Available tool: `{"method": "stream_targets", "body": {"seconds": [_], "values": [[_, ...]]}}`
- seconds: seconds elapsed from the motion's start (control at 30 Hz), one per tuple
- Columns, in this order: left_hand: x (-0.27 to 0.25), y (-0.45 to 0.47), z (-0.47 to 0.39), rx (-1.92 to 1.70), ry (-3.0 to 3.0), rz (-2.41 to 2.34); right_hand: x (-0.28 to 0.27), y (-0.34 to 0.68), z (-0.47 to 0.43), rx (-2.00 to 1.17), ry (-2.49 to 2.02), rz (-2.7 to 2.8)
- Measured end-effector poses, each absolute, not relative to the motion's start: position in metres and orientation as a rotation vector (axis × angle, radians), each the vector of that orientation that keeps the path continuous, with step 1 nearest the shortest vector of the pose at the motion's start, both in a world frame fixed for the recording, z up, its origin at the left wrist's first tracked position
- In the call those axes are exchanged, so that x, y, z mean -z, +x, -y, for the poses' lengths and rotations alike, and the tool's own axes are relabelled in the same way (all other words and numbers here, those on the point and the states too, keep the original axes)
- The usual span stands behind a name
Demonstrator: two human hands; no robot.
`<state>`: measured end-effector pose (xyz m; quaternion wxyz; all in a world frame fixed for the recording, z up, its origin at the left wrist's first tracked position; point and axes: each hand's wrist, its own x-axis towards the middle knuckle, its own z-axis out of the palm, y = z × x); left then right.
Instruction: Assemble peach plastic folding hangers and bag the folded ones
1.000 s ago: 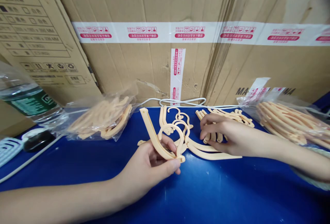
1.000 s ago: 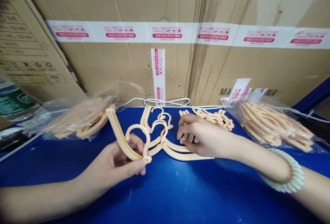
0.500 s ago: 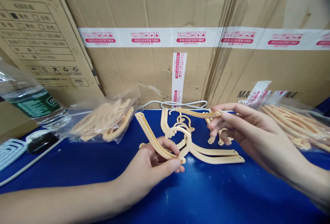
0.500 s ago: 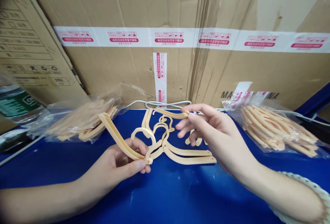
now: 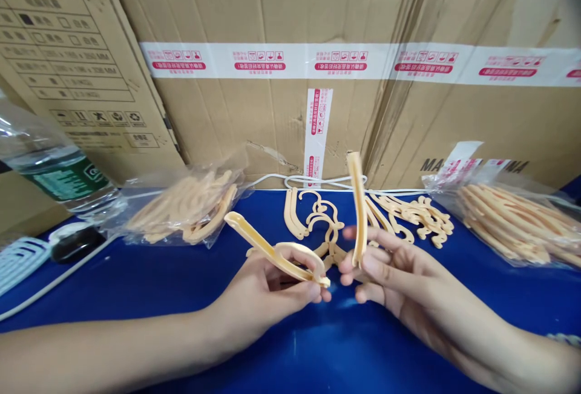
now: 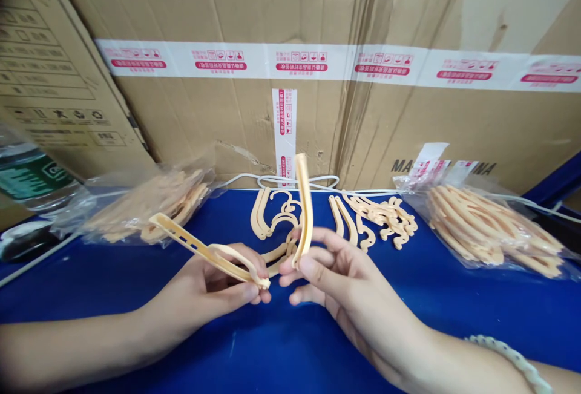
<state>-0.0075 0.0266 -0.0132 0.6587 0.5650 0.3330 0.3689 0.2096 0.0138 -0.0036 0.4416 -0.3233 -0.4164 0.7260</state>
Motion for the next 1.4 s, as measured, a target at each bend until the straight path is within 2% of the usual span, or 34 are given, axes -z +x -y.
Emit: {"method": "stream_targets", "body": {"seconds": [0.6,0.9,1.13,1.4], "values": [[0.006,-0.006,-0.023,-0.739,1.479,-0.801,0.011,0.204,-0.011,-1.643,-0.825,1.520],[0.012,-0.003,-0.020,-0.850,1.243,-0.770,0.016,0.203,-0.007,-1.339,-0.930,1.615],[0.018,-0.003,-0.020,-0.829,1.156,-0.749,0.034,0.191,-0.004,-1.477,-0.945,1.423],[-0.006,-0.020,-0.036,-0.901,1.158,-0.850,-0.036,0.247,-0.032,-1.247,-0.921,1.942]]}}
